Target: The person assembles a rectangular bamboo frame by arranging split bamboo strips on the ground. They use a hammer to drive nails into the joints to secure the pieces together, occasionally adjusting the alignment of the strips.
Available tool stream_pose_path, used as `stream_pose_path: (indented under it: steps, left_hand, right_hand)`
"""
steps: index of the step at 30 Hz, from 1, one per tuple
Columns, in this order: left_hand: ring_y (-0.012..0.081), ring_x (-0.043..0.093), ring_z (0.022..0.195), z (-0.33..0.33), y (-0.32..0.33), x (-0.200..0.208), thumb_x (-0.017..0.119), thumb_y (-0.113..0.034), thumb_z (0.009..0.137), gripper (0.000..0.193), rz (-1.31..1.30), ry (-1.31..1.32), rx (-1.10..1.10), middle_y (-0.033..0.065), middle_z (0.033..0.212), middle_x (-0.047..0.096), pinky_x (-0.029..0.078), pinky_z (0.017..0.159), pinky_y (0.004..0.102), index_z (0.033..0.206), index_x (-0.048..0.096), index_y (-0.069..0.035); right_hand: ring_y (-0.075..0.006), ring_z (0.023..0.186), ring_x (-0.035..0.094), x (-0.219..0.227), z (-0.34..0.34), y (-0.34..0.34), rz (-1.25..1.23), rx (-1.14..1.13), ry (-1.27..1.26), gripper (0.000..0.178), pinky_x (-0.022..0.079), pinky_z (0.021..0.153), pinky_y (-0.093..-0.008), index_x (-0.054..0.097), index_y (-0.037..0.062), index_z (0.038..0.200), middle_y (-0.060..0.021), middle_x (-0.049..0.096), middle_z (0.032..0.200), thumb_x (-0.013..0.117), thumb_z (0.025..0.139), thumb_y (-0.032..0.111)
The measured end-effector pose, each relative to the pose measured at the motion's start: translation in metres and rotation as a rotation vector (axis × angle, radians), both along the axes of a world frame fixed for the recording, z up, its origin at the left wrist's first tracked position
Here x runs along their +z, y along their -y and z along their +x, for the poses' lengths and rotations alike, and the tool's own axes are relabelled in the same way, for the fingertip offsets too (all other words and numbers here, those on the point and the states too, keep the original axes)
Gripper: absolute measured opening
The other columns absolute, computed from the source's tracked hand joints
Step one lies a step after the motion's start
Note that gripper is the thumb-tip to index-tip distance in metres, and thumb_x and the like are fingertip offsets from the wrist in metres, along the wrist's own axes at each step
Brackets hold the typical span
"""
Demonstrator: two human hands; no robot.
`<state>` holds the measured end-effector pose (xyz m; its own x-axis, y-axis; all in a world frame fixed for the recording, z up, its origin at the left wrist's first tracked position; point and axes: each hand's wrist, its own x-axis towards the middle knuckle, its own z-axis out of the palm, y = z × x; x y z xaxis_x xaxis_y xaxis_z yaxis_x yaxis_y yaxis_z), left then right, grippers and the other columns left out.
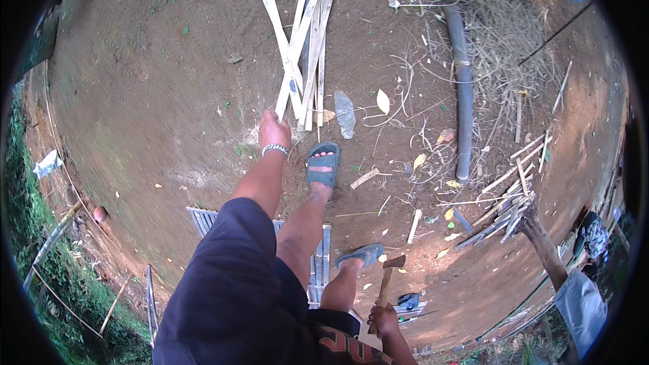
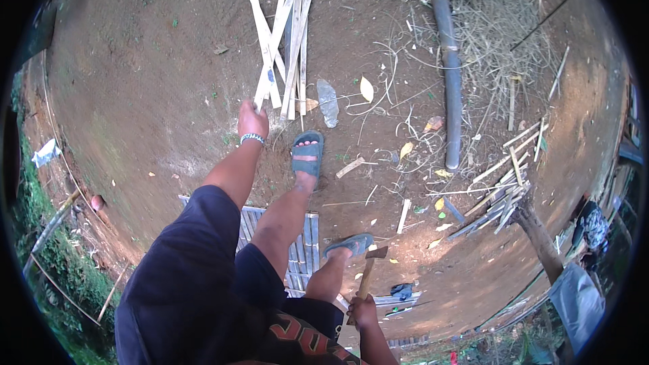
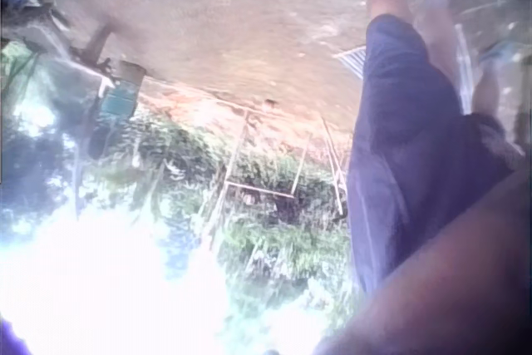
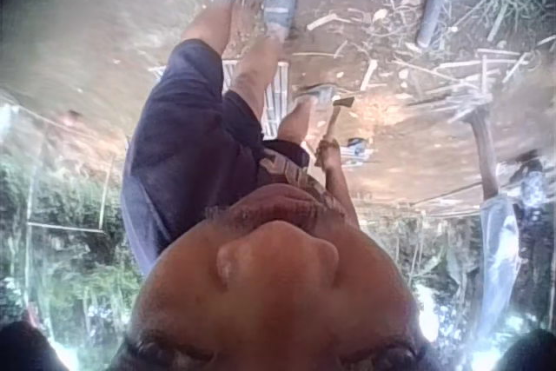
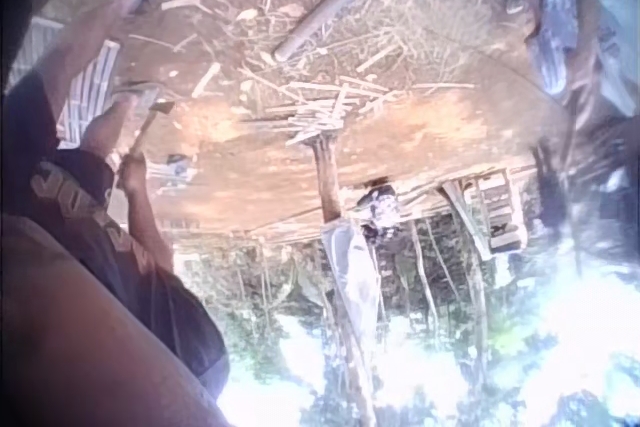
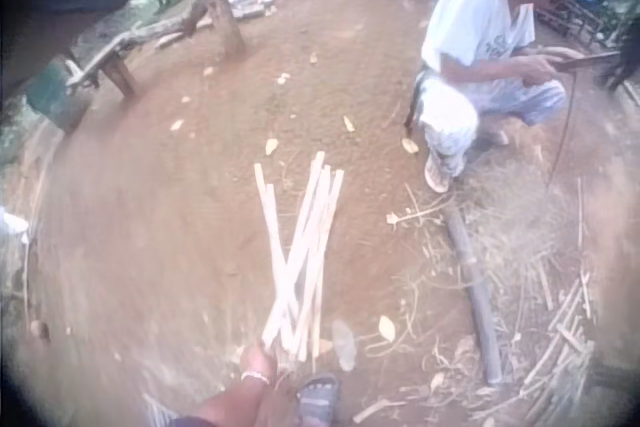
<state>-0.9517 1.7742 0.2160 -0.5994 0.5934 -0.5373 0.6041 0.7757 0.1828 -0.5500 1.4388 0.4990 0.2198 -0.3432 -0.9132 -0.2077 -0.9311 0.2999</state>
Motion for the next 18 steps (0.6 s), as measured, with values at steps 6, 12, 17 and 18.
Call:
stream_pose_path:
  steps: [6,12,17,18]
  left_hand:
    - [0.0397,0.062,0.117,-0.003,0.056,0.148,0.065,-0.016,0.091,0.033,-0.025,-0.067,-0.13,0.0231,0.126,0.063,0.049,0.098,0.0486,0.121,0.056,-0.006]
    - [0.0416,0.065,0.109,0.038,0.145,0.305,0.065,-0.021,0.09,0.042,-0.143,-0.031,-0.648,0.0222,0.119,0.068,0.051,0.094,0.05,0.131,0.061,-0.01]
    - [0.0426,0.069,0.088,0.039,0.193,0.307,0.064,-0.029,0.094,0.027,-0.266,0.152,-1.302,0.0225,0.092,0.071,0.055,0.076,0.0512,0.107,0.071,-0.007]
    - [0.0428,0.069,0.084,0.03,0.188,0.281,0.066,-0.032,0.092,0.026,-0.236,0.322,-1.415,0.0212,0.087,0.071,0.054,0.073,0.0506,0.095,0.072,-0.007]
  right_hand:
    - [-0.0169,0.058,0.053,0.057,-0.008,0.008,0.21,-0.015,-0.123,0.033,0.047,0.049,-0.0332,0.048,0.002,0.118,-0.0068,0.053,0.077,0.055,0.085,0.003]
    - [-0.0294,0.069,0.062,0.114,0.014,0.069,0.622,-0.01,0.036,0.034,0.052,0.063,-0.0425,0.048,0.0038,0.126,-0.0132,0.058,0.08,0.061,0.101,0.023]
    - [-0.0477,0.099,0.064,0.117,0.067,0.183,0.949,0.125,0.677,0.039,0.05,0.087,-0.0512,0.05,0.0011,0.126,-0.0263,0.066,0.104,0.063,0.097,0.024]
    - [-0.0477,0.099,0.064,0.122,0.087,0.21,0.948,0.039,0.717,0.039,0.05,0.087,-0.0516,0.05,0.0009,0.125,-0.0265,0.066,0.106,0.063,0.096,0.024]
